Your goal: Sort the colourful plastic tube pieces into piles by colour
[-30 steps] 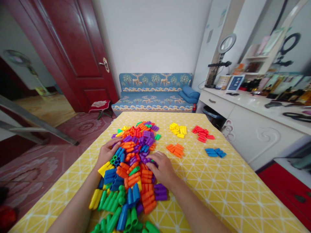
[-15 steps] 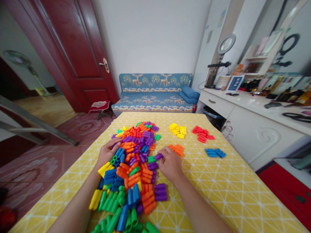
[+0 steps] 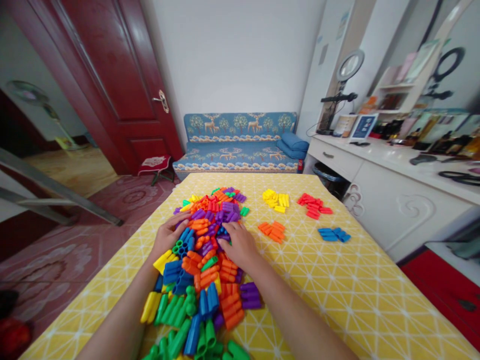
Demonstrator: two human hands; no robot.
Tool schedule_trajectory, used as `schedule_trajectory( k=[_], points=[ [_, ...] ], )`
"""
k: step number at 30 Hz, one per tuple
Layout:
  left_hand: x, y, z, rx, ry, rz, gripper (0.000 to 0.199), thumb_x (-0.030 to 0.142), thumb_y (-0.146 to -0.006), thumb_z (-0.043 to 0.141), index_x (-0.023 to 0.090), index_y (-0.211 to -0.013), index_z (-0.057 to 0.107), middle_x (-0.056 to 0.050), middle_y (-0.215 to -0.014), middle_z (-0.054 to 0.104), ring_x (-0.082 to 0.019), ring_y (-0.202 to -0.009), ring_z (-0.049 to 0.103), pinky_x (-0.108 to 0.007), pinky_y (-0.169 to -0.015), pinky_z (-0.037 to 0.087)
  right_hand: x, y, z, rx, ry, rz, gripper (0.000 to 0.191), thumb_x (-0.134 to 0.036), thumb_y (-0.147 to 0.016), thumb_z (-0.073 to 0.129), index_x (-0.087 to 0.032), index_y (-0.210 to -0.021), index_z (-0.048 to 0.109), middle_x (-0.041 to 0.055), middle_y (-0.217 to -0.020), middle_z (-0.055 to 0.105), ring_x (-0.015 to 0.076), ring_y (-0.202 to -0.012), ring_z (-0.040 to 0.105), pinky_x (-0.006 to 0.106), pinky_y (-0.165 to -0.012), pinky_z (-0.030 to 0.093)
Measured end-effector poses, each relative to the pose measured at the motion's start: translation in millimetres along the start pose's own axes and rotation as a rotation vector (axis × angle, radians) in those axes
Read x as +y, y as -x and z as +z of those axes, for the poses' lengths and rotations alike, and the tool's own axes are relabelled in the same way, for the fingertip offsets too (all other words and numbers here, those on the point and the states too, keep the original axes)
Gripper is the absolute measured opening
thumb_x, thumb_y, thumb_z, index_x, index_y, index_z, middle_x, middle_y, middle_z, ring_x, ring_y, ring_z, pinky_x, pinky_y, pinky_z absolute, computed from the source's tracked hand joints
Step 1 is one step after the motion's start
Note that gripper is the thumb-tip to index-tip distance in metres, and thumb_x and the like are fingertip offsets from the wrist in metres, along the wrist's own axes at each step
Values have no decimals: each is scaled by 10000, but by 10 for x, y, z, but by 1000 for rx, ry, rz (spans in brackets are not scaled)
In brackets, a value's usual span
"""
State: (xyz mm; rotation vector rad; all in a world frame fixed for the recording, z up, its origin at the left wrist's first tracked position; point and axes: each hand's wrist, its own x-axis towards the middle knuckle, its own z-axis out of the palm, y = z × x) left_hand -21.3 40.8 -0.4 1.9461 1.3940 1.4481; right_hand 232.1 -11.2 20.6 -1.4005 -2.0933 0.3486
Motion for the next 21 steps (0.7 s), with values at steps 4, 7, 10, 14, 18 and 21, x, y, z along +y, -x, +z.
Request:
schedule_trajectory(
  k=[4, 7, 10, 14, 18, 21],
  points=[
    [52, -7, -45, -117, -72, 64, 389, 462, -872, 562, 219, -1144, 696, -85, -1247, 663, -258, -1220, 555, -474, -1103, 371, -119, -96, 32, -33, 98, 91, 424, -340, -875, 573, -190, -1271, 588, 116, -1193, 600, 247, -1122, 564, 371, -955, 438],
    [96, -7, -63, -156, -118, 101, 400, 464, -882, 550, 235, -1187, 671, -72, -1297, 633, -253, -1266, 517, -477, -1124, 338, -166, -134, 80, -24, 135, 160, 367, -333, -849, 609, -208, -1193, 617, 100, -1110, 610, 238, -1037, 594, 349, -892, 451],
    [110, -7, -64, -174, -146, 124, 416, 472, -882, 550, 240, -1212, 654, -69, -1326, 613, -252, -1280, 505, -479, -1128, 332, -178, -127, 130, 11, 138, 168, 325, -314, -836, 623, -213, -1145, 621, 87, -1060, 623, 234, -1001, 599, 343, -877, 445],
    [76, -15, -54, -172, -169, 121, 432, 489, -883, 542, 240, -1218, 650, -72, -1320, 616, -258, -1277, 507, -488, -1124, 340, -140, -58, 118, 95, 62, 71, 258, -212, -833, 605, -229, -1088, 637, 60, -1042, 645, 222, -1011, 592, 341, -906, 432],
    [15, -27, -41, -170, -174, 134, 437, 503, -881, 536, 245, -1213, 654, -75, -1334, 606, -266, -1277, 508, -500, -1125, 338, -41, 59, 12, 131, -80, -20, 234, -123, -825, 564, -235, -1012, 648, 31, -1037, 649, 188, -982, 596, 309, -891, 450],
    [-15, -25, -34, -161, -167, 148, 440, 504, -881, 536, 242, -1216, 651, -78, -1327, 610, -262, -1274, 511, -497, -1128, 336, 4, 170, -52, 108, -112, -53, 269, -111, -814, 572, -241, -1039, 643, 32, -1076, 648, 189, -1010, 594, 318, -899, 455]
  ],
)
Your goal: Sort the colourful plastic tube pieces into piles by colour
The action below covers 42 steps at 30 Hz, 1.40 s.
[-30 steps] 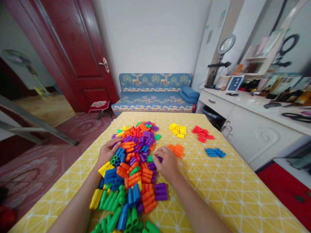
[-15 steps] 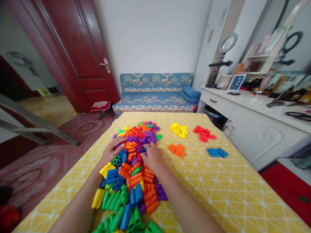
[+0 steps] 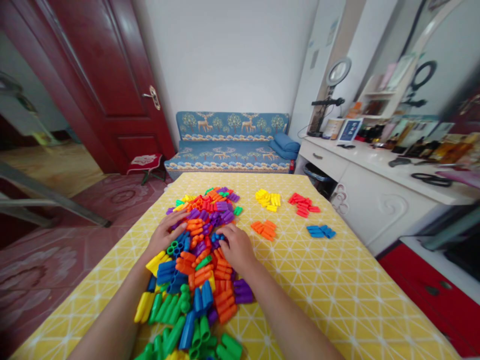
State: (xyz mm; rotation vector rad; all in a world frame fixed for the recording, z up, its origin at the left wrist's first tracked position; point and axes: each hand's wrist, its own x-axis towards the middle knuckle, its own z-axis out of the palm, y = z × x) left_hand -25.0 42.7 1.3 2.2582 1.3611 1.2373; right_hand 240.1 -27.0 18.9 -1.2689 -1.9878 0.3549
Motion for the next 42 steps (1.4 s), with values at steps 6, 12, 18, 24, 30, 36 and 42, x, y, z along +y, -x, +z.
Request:
schedule_trajectory(
  k=[6, 12, 18, 24, 30, 36, 42],
  points=[
    [-17, 14, -2, -6, -3, -36, 455, 539, -871, 525, 258, -1203, 658, -69, -1323, 614, -276, -1295, 489, -521, -1131, 321, -99, 163, 15, 9, 55, -14, 268, -140, -825, 600, -255, -1067, 613, 47, -1359, 554, 230, -1205, 521, 428, -1004, 378],
    [-18, 23, 3, -46, -27, -55, 452, 517, -879, 515, 267, -1233, 643, -65, -1331, 610, -270, -1323, 454, -517, -1140, 300, -108, 186, 63, 116, 11, -30, 124, -130, -799, 627, -234, -866, 617, 39, -1171, 650, 225, -1095, 568, 417, -950, 399],
    [147, -37, -135, -145, -3, -112, 489, 524, -869, 519, 251, -1260, 627, -74, -1366, 584, -288, -1358, 422, -554, -1141, 276, -33, 250, 51, 261, -189, 18, 99, -131, -798, 586, -224, -830, 586, 55, -1001, 644, 212, -1009, 591, 384, -916, 463],
    [500, -200, -476, -329, -55, -89, 471, 552, -865, 525, 244, -1184, 683, -95, -1302, 631, -302, -1286, 511, -532, -1120, 326, 46, 298, 57, 320, -296, 161, 240, -160, -777, 601, -215, -1011, 583, 67, -1029, 642, 225, -983, 606, 414, -899, 496],
    [1090, 198, -96, -160, -247, -145, 417, 430, -840, 605, 305, -1235, 647, -97, -1412, 529, -330, -1315, 470, -547, -1065, 394, 67, 325, 22, 422, -314, 151, 254, -175, -780, 597, -211, -1031, 611, 76, -1064, 642, 226, -1037, 596, 414, -944, 483],
    [1210, 491, 256, -19, -398, -136, 393, 367, -830, 612, 311, -1218, 640, -74, -1516, 392, -357, -1349, 406, -572, -1067, 368, 142, 364, -112, 470, -337, 216, 220, -216, -802, 591, -200, -1019, 626, 83, -1046, 662, 209, -994, 622, 391, -891, 513],
    [1131, 481, 219, -9, -410, -109, 337, 387, -844, 585, 300, -1160, 658, -62, -1487, 430, -345, -1287, 471, -546, -1030, 420, 809, 677, -820, 675, -132, 430, 293, -375, -750, 612, -190, -974, 647, 103, -1009, 682, 235, -901, 641, 366, -718, 528]
  ],
)
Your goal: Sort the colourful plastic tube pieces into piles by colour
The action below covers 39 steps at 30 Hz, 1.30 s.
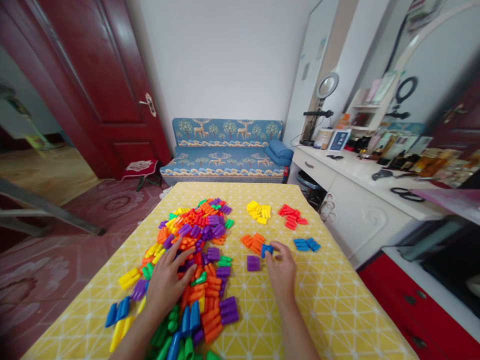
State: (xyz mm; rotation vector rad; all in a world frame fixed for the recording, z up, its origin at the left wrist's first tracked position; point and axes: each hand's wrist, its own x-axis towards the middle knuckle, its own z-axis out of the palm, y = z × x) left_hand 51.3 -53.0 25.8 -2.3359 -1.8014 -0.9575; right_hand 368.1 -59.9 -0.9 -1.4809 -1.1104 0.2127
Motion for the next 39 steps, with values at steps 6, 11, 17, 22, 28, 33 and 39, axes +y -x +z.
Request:
schedule_trajectory(
  k=[6, 11, 17, 22, 28, 33, 39],
  points=[
    [1, 7, 16, 42, 51, -14, 319, 384, -824, 607, 315, -1129, 673, -45, -1449, 479, -345, -1284, 472, -545, -1046, 405, 665, -237, -731, 147, 400, -23, 390, -495, -730, 579, -152, -890, 671, 132, -879, 655, 274, -813, 614, 469, -785, 501],
    [-5, 9, 16, 25, 33, -13, 327, 392, -837, 593, 308, -1145, 664, -51, -1461, 464, -344, -1304, 454, -549, -1050, 399, 753, -183, -802, 131, 505, -162, 445, -523, -762, 559, -162, -1000, 662, 136, -963, 634, 296, -929, 575, 506, -868, 462],
    [3, 8, 2, 19, 33, -6, 326, 391, -838, 598, 310, -1148, 656, -51, -1467, 455, -336, -1271, 484, -542, -1037, 418, 840, -359, -823, 225, 561, -56, 451, -548, -743, 527, -171, -952, 661, 118, -839, 597, 328, -876, 558, 501, -768, 460],
    [9, 21, -8, 17, 65, -31, 322, 388, -832, 608, 312, -1140, 660, -46, -1497, 419, -344, -1299, 459, -557, -1051, 399, 700, -392, -800, 336, 460, -105, 446, -526, -766, 557, -147, -978, 657, 105, -771, 568, 316, -829, 557, 484, -763, 467],
    [31, 17, -25, -40, 77, -66, 377, 357, -833, 617, 322, -1208, 638, -54, -1504, 409, -344, -1310, 450, -573, -1069, 374, 70, 88, -219, 52, 141, -103, 342, -441, -848, 546, -184, -1058, 630, 121, -1073, 610, 218, -821, 597, 368, -668, 504],
    [26, 19, -116, -107, 171, -72, 407, 366, -826, 639, 320, -1230, 637, -63, -1483, 438, -327, -1303, 470, -534, -1073, 391, -375, 597, 358, -216, 72, -251, 249, -357, -886, 536, -219, -1064, 642, 113, -1190, 572, 259, -1138, 535, 464, -937, 470],
    [-91, 44, -381, 13, 272, -176, 365, 403, -871, 574, 273, -1204, 649, -76, -1301, 602, -274, -1240, 530, -464, -1057, 429, -425, 691, 424, -263, 105, -402, 155, -260, -897, 540, -234, -982, 667, 86, -1141, 595, 250, -1114, 532, 487, -961, 446]
  ],
)
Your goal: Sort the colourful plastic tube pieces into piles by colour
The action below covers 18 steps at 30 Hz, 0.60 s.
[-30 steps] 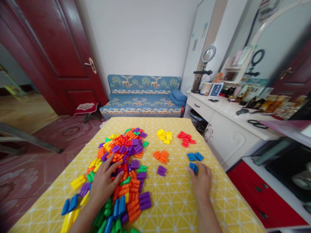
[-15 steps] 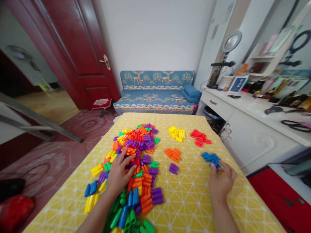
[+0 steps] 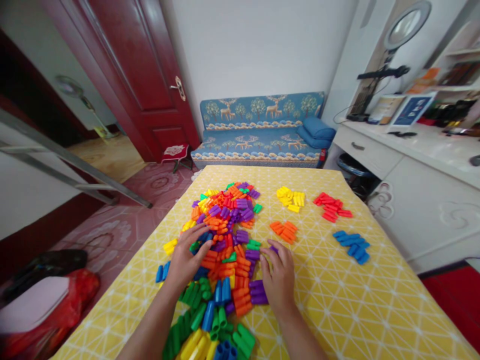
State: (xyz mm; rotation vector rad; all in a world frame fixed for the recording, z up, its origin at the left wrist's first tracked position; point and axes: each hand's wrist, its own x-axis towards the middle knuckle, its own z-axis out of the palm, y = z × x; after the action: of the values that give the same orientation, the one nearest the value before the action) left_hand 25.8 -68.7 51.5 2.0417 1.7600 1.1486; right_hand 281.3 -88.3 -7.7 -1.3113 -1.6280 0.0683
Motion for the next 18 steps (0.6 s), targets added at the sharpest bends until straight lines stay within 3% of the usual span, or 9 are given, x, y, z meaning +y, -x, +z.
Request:
schedule_trajectory(
  k=[3, 7, 13, 18],
  points=[
    [-48, -12, -120, -60, -43, -43, 358, 369, -855, 582, 251, -1186, 656, -79, -1186, 662, -269, -1132, 596, -453, -1004, 471, 31, 12, -23, -4, -5, 6, 143, -256, -905, 536, -226, -959, 665, 92, -1133, 586, 244, -1097, 533, 470, -929, 467],
    [-12, -15, -133, -192, -144, -51, 527, 329, -799, 638, 261, -1317, 569, -92, -1348, 557, -301, -1231, 530, -476, -1033, 447, 30, 29, -14, -14, -5, -33, 132, -235, -909, 535, -221, -946, 660, 86, -1127, 588, 238, -1108, 526, 468, -945, 458],
    [84, -90, 74, -199, -234, -75, 557, 132, -733, 604, 242, -1279, 600, -97, -1404, 508, -304, -1302, 465, -480, -1092, 382, 48, 33, 4, -17, 1, -68, 118, -213, -907, 544, -215, -949, 654, 84, -1115, 597, 234, -1093, 533, 455, -933, 462],
    [-2, -188, 137, -148, -136, -52, 435, 49, -730, 556, 215, -1114, 676, -83, -1175, 653, -253, -1137, 587, -430, -1017, 449, 53, 32, 19, -9, 6, -95, 106, -201, -904, 547, -217, -925, 649, 77, -1078, 614, 227, -1057, 555, 440, -909, 481]
  ],
)
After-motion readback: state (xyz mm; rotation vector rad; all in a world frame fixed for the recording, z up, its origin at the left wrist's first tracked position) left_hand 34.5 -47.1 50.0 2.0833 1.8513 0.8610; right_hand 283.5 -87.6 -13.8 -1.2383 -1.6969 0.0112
